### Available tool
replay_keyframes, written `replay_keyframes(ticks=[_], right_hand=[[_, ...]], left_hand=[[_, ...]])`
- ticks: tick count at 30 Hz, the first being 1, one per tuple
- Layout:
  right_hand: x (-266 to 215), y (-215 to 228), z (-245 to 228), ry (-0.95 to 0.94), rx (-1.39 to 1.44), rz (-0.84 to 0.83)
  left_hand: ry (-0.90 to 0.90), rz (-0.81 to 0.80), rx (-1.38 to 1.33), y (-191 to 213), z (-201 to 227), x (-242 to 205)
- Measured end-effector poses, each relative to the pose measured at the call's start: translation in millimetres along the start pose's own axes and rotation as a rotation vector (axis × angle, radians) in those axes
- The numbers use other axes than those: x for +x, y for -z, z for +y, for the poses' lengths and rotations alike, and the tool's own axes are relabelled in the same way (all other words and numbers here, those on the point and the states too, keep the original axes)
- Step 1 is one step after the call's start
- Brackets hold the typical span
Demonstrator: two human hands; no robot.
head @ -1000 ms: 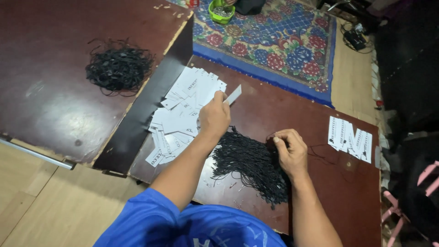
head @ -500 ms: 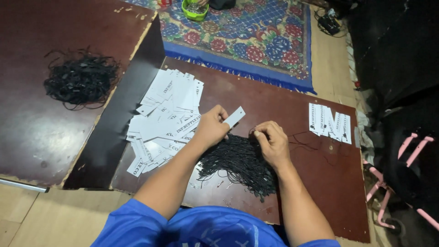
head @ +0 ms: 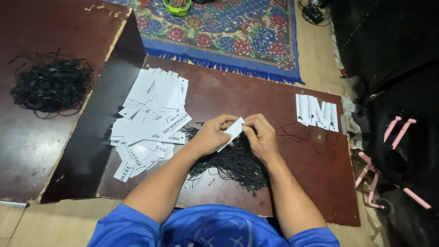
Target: The person sits at a low table and repeatedly picks up white paper tags and black cords. They thread the cord through the hole in each tag and place the assembled unit on a growing pile to the right. The process continues for the duration of the clip.
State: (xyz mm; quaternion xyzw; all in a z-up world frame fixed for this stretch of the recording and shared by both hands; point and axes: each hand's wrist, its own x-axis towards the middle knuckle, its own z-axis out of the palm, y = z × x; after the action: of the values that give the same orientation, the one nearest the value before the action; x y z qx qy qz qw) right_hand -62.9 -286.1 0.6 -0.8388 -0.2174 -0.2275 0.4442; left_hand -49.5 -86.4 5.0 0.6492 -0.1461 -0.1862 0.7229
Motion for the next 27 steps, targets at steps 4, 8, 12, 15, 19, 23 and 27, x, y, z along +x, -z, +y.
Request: replay_keyframes(ticks=[4,8,12,15,19,23,27], right_hand=[[1,1,-6,-0.009,0.011,-0.014],[1,0,-6,-0.020,-0.005,-0.038],[1,0,-7,-0.020,-0.020,-0.031],[1,0,-7,-0.024,-0.019,-0.027],[3,2,-11,-0.023,0.002,-0.025],[3,2,-11,-0.019,0.006,-0.023],[2,2,-10,-0.026,0.004,-0.024]], left_hand=[[0.026,-0.010,-0.089,-2,9,-7],[0.006,0.014,-0.138,-5,6,-5],[-0.019,0.055,-0.199,-3,-14,6],[-0.002,0.077,-0.239,-7,-11,2],[0.011,0.103,-0.213,-7,-5,-1],[0.045,0.109,-0.268,-6,-7,1],[0.000,0.152,-0.248,-6,-25,11]])
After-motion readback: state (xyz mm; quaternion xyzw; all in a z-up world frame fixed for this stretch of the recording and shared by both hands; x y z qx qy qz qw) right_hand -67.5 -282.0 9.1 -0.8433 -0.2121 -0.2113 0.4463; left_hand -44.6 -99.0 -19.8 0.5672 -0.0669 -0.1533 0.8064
